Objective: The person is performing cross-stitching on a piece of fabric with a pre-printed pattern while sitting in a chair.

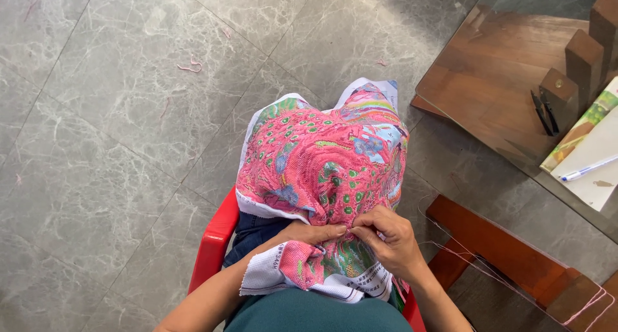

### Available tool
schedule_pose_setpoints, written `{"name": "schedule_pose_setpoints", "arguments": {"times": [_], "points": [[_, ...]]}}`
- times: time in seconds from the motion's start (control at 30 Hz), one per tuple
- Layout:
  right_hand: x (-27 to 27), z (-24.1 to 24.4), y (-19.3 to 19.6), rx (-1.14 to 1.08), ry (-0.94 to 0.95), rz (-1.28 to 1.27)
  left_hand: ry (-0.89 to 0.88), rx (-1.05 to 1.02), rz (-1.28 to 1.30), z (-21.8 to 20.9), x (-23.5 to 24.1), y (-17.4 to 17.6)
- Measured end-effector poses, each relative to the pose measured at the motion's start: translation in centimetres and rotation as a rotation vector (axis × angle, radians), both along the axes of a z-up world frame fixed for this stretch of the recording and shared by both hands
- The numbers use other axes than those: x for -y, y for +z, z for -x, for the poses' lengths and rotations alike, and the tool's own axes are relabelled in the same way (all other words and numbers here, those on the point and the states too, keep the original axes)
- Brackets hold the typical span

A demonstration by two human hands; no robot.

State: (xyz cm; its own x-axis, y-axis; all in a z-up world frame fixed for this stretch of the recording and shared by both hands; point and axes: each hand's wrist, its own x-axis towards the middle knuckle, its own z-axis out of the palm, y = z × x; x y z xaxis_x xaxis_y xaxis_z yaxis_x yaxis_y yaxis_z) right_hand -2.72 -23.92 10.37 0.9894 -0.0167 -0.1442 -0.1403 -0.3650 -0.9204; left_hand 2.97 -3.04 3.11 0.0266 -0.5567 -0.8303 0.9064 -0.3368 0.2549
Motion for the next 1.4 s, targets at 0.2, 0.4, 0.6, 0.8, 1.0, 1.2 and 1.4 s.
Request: {"name": "schedule_pose_setpoints", "arguments": {"times": [0.2,0.4,0.6,0.8,1.0,1.2,1.4], "points": [[-2.3,2.2,0.6,0.164,-0.152,0.333,0.159,-0.086,0.133,-0.8,0.9,3.2],[-3.1,1.7,0.0,0.408,0.075,0.709,0.055,-0.004,0.101,0.4,0.4,1.4],[-3.7,1.6,2.4,0.62,0.2,0.299,-0.025,0.105,0.171,0.5,-0.2,1.4],[-2.0,2.4,7.5,0.22,0.404,-0.232,0.046,0.233,0.394,0.4,-0.1,2.0],[-1.4,4.9,6.5,0.105,0.204,-0.351,-0.006,0.145,0.194,0.3,-2.3,1.9],[-0.6,6.9,4.4,0.142,-0.04,-0.375,0.115,-0.185,-0.092,-2.8,0.3,7.7],[-1.1,8.9,2.6,0.321,-0.287,-0.363,-0.131,0.334,0.174,-0.3,0.8,2.7]]}}
